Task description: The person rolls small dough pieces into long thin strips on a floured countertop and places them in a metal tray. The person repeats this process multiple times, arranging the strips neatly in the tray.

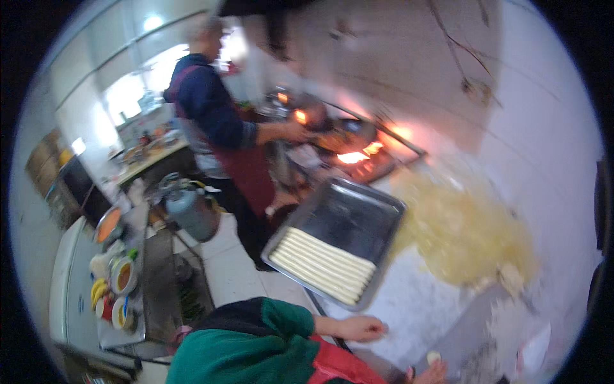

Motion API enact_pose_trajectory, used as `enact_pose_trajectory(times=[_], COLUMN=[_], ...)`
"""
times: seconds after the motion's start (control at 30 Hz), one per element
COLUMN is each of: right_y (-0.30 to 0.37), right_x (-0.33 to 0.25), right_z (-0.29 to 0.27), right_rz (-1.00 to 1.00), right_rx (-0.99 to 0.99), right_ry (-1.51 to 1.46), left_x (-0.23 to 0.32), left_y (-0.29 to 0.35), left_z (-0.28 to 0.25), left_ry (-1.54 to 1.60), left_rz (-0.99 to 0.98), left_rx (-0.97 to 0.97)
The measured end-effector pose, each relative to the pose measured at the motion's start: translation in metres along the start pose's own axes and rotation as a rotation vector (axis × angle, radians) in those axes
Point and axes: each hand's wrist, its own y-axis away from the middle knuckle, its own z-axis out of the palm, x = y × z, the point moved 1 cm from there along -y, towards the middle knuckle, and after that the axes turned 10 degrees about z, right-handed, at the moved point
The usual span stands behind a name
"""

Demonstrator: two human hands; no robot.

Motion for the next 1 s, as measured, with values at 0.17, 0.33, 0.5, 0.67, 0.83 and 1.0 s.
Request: enact_pose_trajectory(times=[0.17,0.33,0.5,0.67,0.83,1.0], right_y=[-0.037,-0.057,-0.079,-0.085,-0.060,-0.026], right_x=[0.002,0.017,-0.042,-0.050,0.025,0.023], right_z=[-0.013,0.050,0.048,0.028,0.040,0.043], right_rz=[0.218,-0.098,0.217,0.472,0.628,0.376], right_rx=[-0.206,0.169,-0.259,-0.398,-0.362,-0.416], right_ry=[0.024,-0.152,-1.139,-2.103,-1.680,-0.592], left_x=[0.003,-0.003,0.003,0.007,-0.004,0.016], left_y=[-0.011,-0.049,-0.115,-0.125,-0.059,-0.086], left_z=[0.008,0.009,0.029,0.082,0.038,-0.020], left_ry=[0.127,-0.273,-0.011,0.485,-0.030,-0.973], left_rz=[-0.065,0.241,0.348,-0.063,0.288,0.290], left_rx=[0.013,0.190,0.141,-0.181,-0.176,-0.169])
